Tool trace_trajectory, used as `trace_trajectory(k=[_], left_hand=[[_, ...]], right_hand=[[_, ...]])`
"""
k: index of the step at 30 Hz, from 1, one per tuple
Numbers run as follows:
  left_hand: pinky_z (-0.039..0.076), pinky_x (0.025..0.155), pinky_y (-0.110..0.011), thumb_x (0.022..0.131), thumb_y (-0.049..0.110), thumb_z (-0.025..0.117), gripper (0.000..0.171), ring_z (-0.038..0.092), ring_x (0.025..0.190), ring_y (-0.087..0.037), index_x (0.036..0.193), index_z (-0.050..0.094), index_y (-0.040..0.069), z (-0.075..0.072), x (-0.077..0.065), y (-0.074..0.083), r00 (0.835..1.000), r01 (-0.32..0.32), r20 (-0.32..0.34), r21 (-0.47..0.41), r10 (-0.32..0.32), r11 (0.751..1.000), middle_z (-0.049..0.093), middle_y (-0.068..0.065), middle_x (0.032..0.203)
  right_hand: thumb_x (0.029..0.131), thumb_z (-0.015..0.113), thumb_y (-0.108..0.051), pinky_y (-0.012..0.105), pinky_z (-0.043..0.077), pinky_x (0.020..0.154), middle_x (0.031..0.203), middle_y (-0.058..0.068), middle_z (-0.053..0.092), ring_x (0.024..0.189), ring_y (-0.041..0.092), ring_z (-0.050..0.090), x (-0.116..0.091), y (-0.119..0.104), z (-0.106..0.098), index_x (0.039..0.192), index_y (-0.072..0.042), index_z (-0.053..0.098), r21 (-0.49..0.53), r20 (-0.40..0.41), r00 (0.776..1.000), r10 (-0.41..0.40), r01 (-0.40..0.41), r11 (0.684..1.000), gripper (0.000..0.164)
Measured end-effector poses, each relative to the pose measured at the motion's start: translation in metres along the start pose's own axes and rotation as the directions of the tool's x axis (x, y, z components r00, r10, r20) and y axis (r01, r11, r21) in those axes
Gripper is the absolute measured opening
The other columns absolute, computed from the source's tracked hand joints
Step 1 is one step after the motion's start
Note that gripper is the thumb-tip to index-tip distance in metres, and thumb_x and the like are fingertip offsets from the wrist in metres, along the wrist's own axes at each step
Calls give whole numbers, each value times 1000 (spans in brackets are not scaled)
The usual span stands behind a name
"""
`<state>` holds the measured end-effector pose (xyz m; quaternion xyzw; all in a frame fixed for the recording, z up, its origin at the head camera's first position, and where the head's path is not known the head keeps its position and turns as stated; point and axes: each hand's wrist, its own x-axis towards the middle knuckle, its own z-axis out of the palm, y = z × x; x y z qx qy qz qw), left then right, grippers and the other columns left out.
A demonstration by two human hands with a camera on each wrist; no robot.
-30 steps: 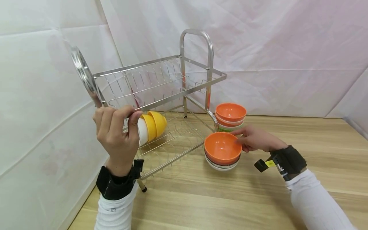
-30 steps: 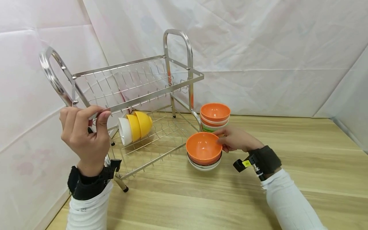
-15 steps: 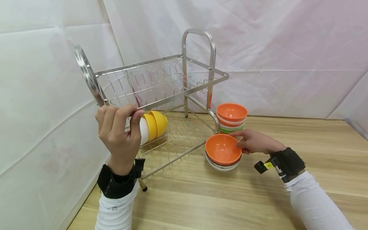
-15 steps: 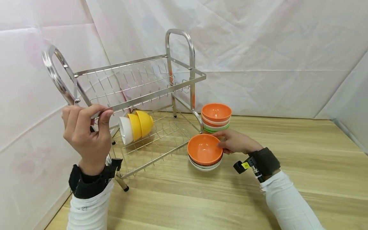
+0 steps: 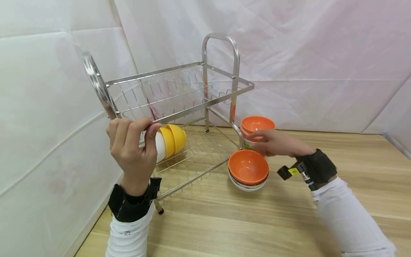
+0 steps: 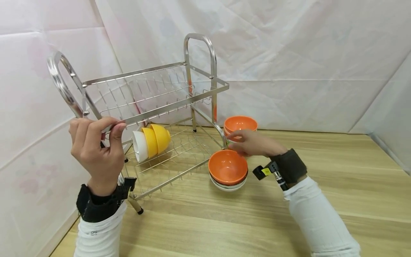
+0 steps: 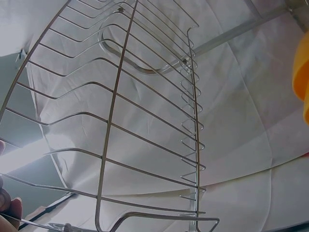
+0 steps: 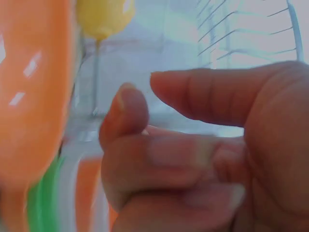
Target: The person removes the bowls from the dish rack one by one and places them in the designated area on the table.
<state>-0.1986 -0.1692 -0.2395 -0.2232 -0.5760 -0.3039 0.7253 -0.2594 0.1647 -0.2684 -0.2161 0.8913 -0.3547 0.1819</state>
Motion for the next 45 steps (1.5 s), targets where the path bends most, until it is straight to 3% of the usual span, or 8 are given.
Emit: trace_trajectory(k=[4, 10, 16, 22, 27, 31, 36, 45], left_hand=[[21, 73, -34, 88, 34, 66, 40, 34, 68, -38, 75, 61, -4, -1, 1, 1, 1000, 3, -2, 4, -3, 1000, 41, -15, 63], [21, 73, -34, 88, 34, 66, 40, 34, 68, -38, 75, 61, -3, -2, 1, 2, 1000, 7, -9, 3, -7, 1000, 41, -15, 63], [21, 73, -33, 88, 34, 66, 40, 34, 68, -37, 75, 61, -3, -2, 1, 2, 1000, 8, 3, 5, -8, 1000, 41, -15, 63], [22, 72, -35, 88, 34, 67, 39, 35, 68, -37, 76, 61, -3, -2, -1, 2, 1000, 5, 7, 6, -5, 1000, 42, -15, 64], [21, 73, -34, 88, 33, 67, 39, 35, 68, -37, 76, 61, -3, -2, 0, 3, 1000, 2, 10, 4, -2, 1000, 42, -15, 63], [21, 72, -34, 88, 33, 67, 39, 35, 68, -37, 76, 61, -3, -3, 1, 3, 1000, -3, 12, 11, 2, 1000, 42, -15, 63], [22, 70, -38, 88, 33, 67, 38, 34, 67, -37, 76, 62, -3, -3, 2, 3, 1000, -5, 7, 3, 5, 1000, 42, -14, 63], [22, 69, -40, 88, 32, 67, 37, 34, 67, -36, 76, 62, -2, -1, 2, 1, 1000, -14, 0, -16, 14, 1000, 43, -13, 63]], right_hand=[[97, 57, -26, 32, 43, 59, 79, 12, 57, 63, 24, 49, 12, -33, 4, 139, -10, 45, -43, -11, 999, -36, 36, 998, 46], [97, 57, -35, 36, 53, 73, 109, 6, 65, 80, 20, 66, 43, -80, 25, 150, -18, 28, -166, 3, 1000, -25, 25, 986, 63], [96, 59, -26, 28, 54, 68, 117, 16, 61, 78, 22, 67, 87, -103, 53, 151, -10, 24, -63, -35, 999, -10, 8, 998, 66], [96, 59, -26, 28, 55, 69, 104, 18, 65, 77, 23, 67, 122, -114, 75, 152, -5, 17, -40, -88, 996, -4, 1, 999, 73], [95, 60, -20, 29, 54, 72, 129, 19, 54, 86, 26, 67, 139, -116, 88, 153, -7, 14, 120, -117, 993, 16, -2, 993, 74], [94, 59, -13, 29, 53, 72, 127, 19, 52, 91, 28, 64, 147, -119, 100, 153, -10, 11, 208, -89, 996, 8, 11, 978, 76], [91, 58, -5, 29, 51, 64, 103, 15, 55, 74, 22, 57, 154, -124, 112, 148, -4, 19, 152, -94, 994, -55, 69, 986, 69], [90, 60, -4, 31, 54, 64, 107, 15, 51, 81, 23, 58, 170, -121, 116, 138, -3, 29, 124, -101, 994, -51, 63, 990, 57]])
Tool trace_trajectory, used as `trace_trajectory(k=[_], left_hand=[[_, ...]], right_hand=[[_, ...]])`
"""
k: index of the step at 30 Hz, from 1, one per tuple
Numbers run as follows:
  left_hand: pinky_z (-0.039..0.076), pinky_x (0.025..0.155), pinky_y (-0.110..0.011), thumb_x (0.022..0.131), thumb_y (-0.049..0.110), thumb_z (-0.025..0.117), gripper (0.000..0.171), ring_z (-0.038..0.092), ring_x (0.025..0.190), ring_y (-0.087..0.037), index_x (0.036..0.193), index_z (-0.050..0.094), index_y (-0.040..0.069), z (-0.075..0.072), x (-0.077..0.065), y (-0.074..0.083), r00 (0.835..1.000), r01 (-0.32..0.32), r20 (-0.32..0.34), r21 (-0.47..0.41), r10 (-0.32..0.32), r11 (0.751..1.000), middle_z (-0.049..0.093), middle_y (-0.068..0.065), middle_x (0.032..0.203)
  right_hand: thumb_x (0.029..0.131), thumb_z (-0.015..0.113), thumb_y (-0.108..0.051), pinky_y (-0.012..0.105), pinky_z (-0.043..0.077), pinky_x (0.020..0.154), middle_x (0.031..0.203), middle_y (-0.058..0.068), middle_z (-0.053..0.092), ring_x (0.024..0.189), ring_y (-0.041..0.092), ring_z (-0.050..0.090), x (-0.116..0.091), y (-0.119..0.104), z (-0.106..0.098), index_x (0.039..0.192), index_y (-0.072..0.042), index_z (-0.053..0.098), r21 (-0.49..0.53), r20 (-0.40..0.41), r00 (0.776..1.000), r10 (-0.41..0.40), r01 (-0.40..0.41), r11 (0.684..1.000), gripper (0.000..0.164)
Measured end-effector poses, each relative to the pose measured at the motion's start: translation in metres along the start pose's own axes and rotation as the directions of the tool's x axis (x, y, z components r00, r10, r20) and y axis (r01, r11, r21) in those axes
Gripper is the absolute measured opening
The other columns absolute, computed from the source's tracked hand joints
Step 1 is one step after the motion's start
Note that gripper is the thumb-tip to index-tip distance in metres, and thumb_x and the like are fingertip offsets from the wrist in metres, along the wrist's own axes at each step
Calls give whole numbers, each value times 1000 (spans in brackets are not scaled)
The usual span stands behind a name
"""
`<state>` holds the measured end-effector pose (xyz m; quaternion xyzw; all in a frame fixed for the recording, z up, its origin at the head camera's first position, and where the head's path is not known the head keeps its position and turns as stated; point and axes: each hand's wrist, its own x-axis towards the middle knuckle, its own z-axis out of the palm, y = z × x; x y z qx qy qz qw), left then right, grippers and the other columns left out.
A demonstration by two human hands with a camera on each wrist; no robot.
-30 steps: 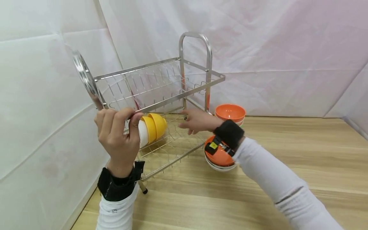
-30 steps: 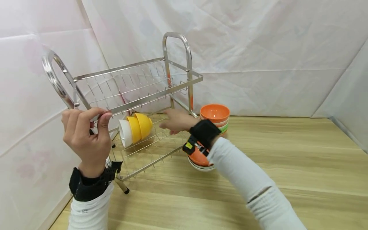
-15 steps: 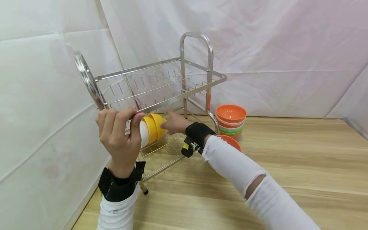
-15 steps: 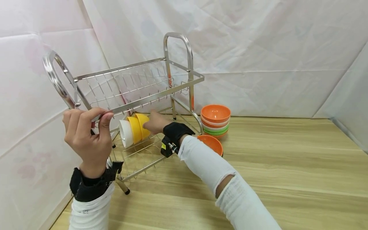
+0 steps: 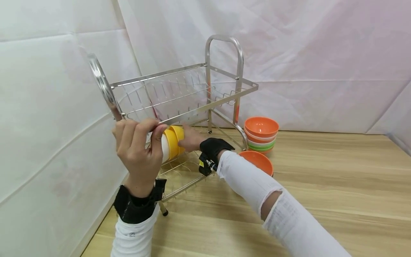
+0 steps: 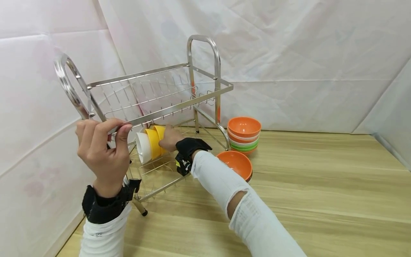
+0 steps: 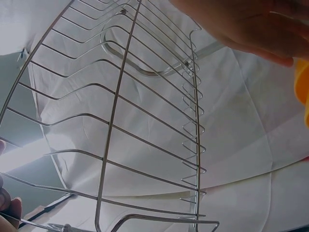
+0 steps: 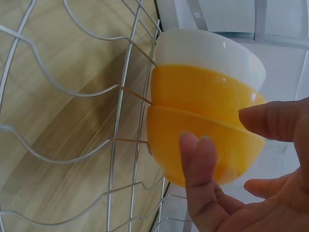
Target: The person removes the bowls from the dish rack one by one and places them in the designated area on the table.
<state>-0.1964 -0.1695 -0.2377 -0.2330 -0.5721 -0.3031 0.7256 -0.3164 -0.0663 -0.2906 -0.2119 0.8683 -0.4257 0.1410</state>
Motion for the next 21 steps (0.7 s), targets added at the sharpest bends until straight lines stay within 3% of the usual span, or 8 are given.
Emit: trace_trajectory(k=[7, 14, 21], left_hand=[[23, 69, -42, 88, 29, 68, 32, 37, 68, -35, 78, 64, -1, -5, -1, -2, 999, -3, 42, 0, 3, 1000, 44, -12, 64], [22, 68, -42, 88, 28, 68, 31, 37, 67, -34, 78, 64, -1, -3, -1, -3, 999, -16, 48, -10, 16, 1000, 44, -11, 63], [22, 68, -42, 89, 29, 67, 32, 37, 67, -34, 78, 64, -1, -5, -1, -4, 999, -18, 46, -2, 18, 1000, 45, -11, 63]], right_hand=[[90, 61, -5, 26, 52, 63, 104, 14, 52, 79, 21, 56, 11, 0, 3, 143, 0, 23, -5, -12, 999, 33, -33, 999, 66], [88, 62, -13, 25, 47, 64, 99, 13, 54, 77, 21, 54, 15, 2, 2, 143, 2, 23, -178, -54, 998, 25, -35, 983, 69], [86, 66, -20, 26, 46, 67, 105, 14, 57, 81, 23, 57, 14, 0, 4, 148, 2, 16, -262, -66, 998, 3, -21, 965, 82]])
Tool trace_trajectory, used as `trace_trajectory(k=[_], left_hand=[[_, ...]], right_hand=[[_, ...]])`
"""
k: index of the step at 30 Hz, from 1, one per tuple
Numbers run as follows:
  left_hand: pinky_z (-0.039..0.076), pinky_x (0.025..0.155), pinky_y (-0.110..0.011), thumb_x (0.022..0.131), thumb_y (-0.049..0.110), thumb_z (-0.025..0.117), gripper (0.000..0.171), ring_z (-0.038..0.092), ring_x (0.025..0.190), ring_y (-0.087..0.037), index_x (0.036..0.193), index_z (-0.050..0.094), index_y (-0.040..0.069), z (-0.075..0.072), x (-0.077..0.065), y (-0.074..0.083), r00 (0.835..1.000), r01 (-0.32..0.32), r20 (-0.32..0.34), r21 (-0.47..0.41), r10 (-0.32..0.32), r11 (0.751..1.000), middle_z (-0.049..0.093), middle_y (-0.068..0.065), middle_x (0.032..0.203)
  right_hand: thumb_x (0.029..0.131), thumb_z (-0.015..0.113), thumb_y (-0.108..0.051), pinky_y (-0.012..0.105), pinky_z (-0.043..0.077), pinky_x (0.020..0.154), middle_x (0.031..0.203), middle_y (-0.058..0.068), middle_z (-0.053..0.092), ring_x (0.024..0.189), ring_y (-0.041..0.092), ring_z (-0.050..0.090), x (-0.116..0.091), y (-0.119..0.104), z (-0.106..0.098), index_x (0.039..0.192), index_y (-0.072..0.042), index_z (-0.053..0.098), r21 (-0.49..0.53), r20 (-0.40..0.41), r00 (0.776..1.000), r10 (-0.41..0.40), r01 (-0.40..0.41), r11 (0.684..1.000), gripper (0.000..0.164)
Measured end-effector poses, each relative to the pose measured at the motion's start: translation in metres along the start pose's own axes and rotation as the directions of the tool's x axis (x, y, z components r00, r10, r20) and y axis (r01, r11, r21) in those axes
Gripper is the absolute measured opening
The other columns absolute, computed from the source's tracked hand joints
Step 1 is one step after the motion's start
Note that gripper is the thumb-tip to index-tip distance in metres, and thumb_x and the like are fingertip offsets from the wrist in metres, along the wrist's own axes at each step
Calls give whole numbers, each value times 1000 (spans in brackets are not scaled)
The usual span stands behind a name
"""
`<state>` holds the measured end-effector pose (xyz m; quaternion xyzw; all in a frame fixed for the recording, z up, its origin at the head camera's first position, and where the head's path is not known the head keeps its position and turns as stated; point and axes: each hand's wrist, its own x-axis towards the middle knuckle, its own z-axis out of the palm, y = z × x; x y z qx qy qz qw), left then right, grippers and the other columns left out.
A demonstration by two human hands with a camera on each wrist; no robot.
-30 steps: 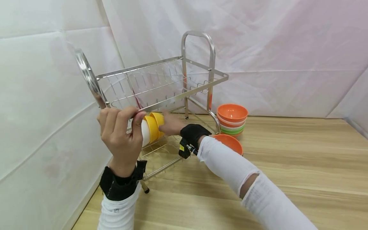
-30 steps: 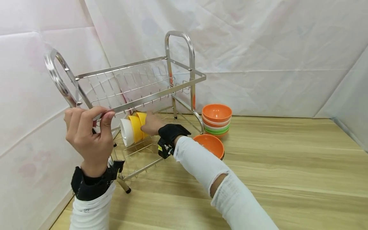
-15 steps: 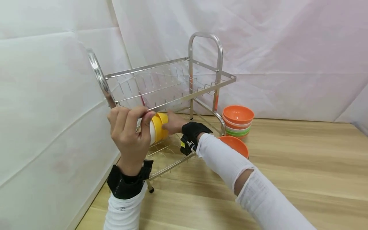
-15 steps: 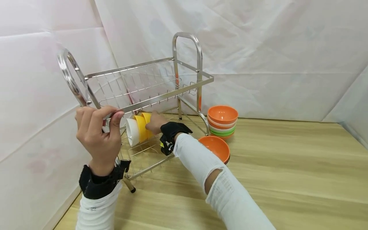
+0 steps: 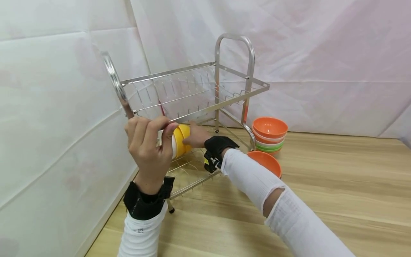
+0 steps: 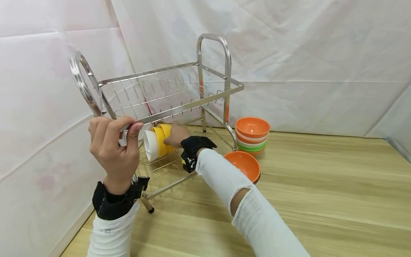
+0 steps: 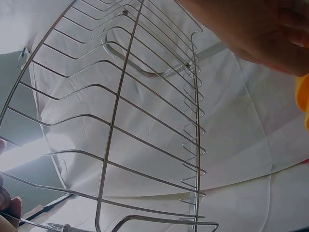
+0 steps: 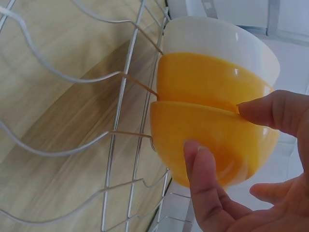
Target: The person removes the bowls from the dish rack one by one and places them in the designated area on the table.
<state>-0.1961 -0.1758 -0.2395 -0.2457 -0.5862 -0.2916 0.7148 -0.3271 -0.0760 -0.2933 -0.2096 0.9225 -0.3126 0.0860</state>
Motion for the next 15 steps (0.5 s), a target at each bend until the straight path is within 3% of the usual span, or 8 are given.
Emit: trace_trajectory(k=[5, 11, 15], left_hand=[[23, 68, -42, 89, 28, 67, 31, 37, 68, -34, 78, 64, -1, 1, 0, 1, 1000, 6, 5, 0, -6, 1000, 45, -11, 64], [23, 68, -42, 88, 27, 68, 31, 38, 68, -35, 79, 64, -2, 1, 0, 2, 1000, 6, 7, 3, -6, 1000, 45, -12, 64], [24, 69, -42, 87, 28, 69, 31, 38, 68, -35, 78, 65, -1, 0, -1, 1, 1000, 11, 0, 4, -11, 1000, 45, -12, 64]], right_hand=[[86, 67, -22, 27, 45, 71, 105, 13, 55, 86, 23, 55, -4, 2, -6, 144, 2, 23, -43, -3, 1000, -31, 31, 999, 77], [83, 70, -22, 30, 44, 75, 102, 8, 53, 87, 23, 53, -6, 9, -19, 126, -6, 47, -117, -34, 994, -101, 96, 988, 51], [83, 70, -22, 29, 46, 72, 98, 8, 57, 84, 22, 56, -11, 16, -29, 119, -6, 51, -125, -44, 992, -114, 108, 986, 44]])
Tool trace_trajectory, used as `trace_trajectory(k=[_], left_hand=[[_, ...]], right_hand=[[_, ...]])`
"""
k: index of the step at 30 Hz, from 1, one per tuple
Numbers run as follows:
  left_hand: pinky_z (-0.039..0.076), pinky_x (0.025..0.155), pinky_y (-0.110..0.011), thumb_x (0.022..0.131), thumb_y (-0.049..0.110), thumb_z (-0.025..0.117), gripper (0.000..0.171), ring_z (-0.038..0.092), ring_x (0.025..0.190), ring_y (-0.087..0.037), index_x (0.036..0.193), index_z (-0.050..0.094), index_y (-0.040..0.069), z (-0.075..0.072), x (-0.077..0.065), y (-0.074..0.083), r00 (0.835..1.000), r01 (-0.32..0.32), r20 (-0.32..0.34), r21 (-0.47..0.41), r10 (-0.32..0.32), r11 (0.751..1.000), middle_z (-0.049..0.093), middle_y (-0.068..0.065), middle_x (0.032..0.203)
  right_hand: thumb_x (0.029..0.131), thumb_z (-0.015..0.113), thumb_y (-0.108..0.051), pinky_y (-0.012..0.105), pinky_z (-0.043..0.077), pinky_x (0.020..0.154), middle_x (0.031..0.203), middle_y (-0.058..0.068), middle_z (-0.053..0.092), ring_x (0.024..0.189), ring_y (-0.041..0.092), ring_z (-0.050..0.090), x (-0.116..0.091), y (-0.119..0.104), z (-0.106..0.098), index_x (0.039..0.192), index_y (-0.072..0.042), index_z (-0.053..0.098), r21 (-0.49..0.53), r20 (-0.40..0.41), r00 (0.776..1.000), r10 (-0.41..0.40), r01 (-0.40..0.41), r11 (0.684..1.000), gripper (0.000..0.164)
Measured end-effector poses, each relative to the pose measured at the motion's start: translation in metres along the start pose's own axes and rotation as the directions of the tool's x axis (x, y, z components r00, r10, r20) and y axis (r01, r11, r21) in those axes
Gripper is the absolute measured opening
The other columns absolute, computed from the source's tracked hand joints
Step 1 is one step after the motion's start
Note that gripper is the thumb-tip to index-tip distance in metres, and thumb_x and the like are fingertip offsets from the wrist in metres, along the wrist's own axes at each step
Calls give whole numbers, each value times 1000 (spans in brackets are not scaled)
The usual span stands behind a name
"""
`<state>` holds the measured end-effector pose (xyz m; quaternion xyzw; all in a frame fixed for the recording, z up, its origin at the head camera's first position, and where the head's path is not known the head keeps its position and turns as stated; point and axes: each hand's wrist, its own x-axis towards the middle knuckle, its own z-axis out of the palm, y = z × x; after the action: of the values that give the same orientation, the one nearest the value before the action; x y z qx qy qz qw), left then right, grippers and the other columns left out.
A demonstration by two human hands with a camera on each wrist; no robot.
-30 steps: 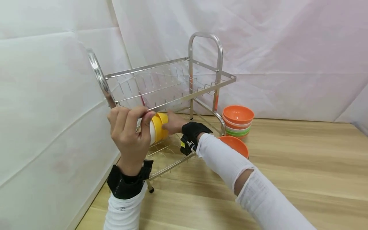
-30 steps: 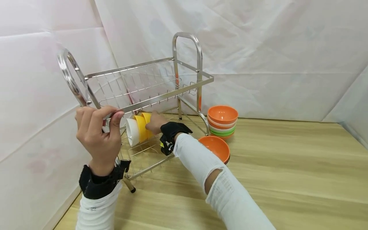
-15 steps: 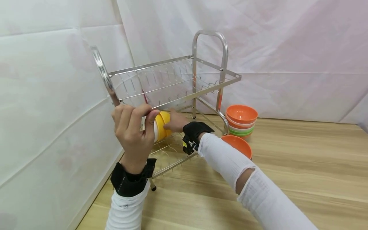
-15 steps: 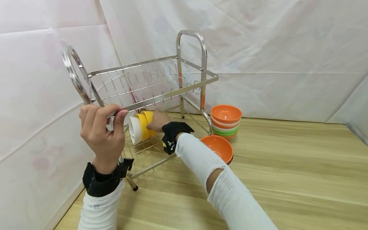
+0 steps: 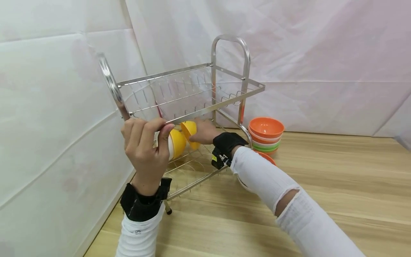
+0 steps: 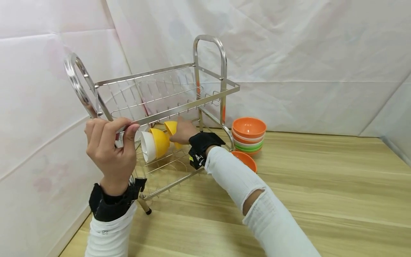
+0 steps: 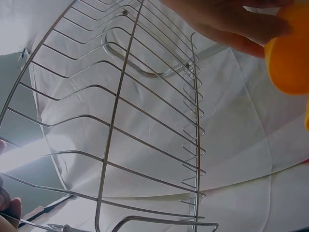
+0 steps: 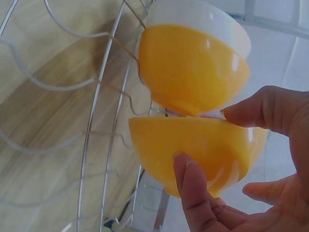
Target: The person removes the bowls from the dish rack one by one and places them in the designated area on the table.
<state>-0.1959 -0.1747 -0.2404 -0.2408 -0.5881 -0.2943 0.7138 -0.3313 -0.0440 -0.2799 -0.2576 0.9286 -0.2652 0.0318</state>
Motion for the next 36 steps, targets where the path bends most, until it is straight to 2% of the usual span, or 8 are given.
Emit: trace_trajectory(k=[5, 12, 17, 22, 25, 27, 33, 36], left_hand=[[24, 70, -41, 88, 29, 68, 33, 38, 69, -35, 78, 65, -2, -2, -1, -3, 1000, 7, -3, 6, -7, 1000, 45, -12, 64], [24, 71, -41, 88, 29, 68, 33, 37, 70, -36, 77, 64, -2, -5, -2, -6, 1000, 13, -9, 17, -13, 1000, 45, -13, 64], [24, 71, -39, 88, 31, 68, 35, 36, 69, -36, 76, 63, -3, -4, -1, -6, 1000, 14, -28, 9, -14, 1000, 43, -13, 64], [23, 72, -38, 88, 31, 67, 37, 35, 69, -37, 75, 62, -3, -4, 1, -6, 999, 12, -42, 9, -12, 1000, 42, -13, 63], [23, 73, -37, 87, 32, 68, 37, 35, 69, -37, 75, 62, -3, -5, 1, -7, 999, 14, -45, 12, -14, 1000, 42, -14, 63], [23, 73, -37, 87, 32, 68, 37, 35, 69, -37, 75, 62, -3, -5, 2, -7, 999, 16, -48, 14, -15, 1000, 42, -14, 63], [23, 73, -37, 88, 32, 67, 37, 34, 69, -37, 75, 62, -3, -7, 2, -7, 999, 13, -47, 19, -12, 1000, 41, -14, 64], [24, 73, -37, 88, 31, 67, 37, 34, 69, -37, 75, 61, -3, -7, 2, -7, 999, 11, -50, 19, -10, 1000, 41, -14, 64]], right_hand=[[86, 65, -19, 31, 53, 68, 98, 12, 59, 80, 23, 62, -8, 10, -9, 122, -2, 44, 205, 18, 998, 63, -65, 977, 45], [92, 51, -12, 34, 55, 68, 99, 14, 62, 72, 22, 63, -18, 21, -29, 124, -2, 51, 471, 104, 981, 161, -191, 861, 34], [90, 43, -2, 30, 55, 66, 93, 18, 64, 64, 21, 65, -33, 33, -47, 119, 7, 54, 561, 196, 944, 265, -329, 760, 32], [91, 42, 1, 32, 55, 74, 100, 22, 65, 74, 26, 70, -51, 45, -65, 118, 10, 53, 581, 268, 913, 308, -408, 704, 30], [94, 43, -1, 32, 54, 76, 101, 23, 66, 76, 26, 71, -61, 51, -74, 119, 10, 52, 576, 305, 898, 318, -439, 689, 29], [95, 44, -3, 31, 54, 75, 98, 23, 67, 74, 25, 71, -66, 56, -78, 119, 11, 53, 556, 316, 894, 316, -445, 702, 28], [94, 48, -5, 28, 50, 65, 72, 11, 62, 56, 18, 55, -84, 76, -87, 112, 8, 60, 370, 276, 931, 241, -334, 867, 25], [92, 52, -6, 26, 43, 58, 65, 7, 54, 51, 16, 42, -94, 83, -92, 107, 4, 65, 309, 238, 945, 223, -291, 905, 22]])
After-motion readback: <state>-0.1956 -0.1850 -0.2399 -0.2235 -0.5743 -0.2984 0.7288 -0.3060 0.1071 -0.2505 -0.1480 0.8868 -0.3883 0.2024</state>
